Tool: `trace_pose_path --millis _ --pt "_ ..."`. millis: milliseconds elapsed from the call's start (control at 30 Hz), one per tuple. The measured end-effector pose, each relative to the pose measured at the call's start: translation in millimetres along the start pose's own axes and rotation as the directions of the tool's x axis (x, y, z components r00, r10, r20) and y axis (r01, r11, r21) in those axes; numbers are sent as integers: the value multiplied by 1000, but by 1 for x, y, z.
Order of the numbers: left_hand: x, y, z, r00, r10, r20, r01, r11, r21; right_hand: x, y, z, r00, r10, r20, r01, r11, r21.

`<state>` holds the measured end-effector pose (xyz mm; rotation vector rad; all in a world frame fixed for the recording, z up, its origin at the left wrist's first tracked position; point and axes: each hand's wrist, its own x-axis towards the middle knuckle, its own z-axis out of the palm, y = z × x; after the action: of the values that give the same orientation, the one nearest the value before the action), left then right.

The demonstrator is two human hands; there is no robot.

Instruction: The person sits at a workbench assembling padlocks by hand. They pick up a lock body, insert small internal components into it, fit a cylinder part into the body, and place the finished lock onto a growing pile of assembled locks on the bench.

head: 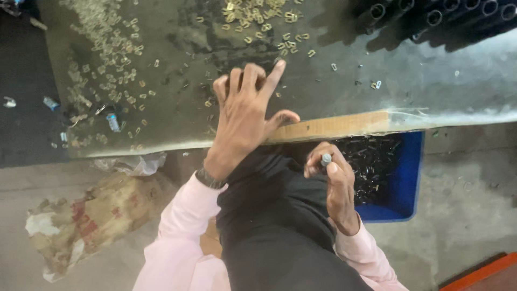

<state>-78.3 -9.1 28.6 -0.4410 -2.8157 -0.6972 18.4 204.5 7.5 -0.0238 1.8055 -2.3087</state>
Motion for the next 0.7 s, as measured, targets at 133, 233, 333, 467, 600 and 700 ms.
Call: trace_pose_path --millis 133,233,333,467,600,700 --pt "-20 2 -1 999 -45 9 46 998 -48 4 -10 1 983 -177 36 180 932 -315" --pt "-21 -3 -2 997 -79 -14 79 997 -25 10 -12 5 997 54 50 -53 998 -14" --pt "-9 -4 2 998 -64 -10 64 997 31 15 -7 8 983 173 69 -180 977 112" --pt "-12 7 5 998 41 39 -41 999 -13 13 -1 6 997 62 37 -69 974 214" --pt "-40 15 0 974 196 116 -197 980 -5 12 0 -2 999 46 12 -47 924 379" --pt "-54 11 -7 972 217 87 -204 969 -143 11 -2 -5 992 128 -8 -118 933 339"
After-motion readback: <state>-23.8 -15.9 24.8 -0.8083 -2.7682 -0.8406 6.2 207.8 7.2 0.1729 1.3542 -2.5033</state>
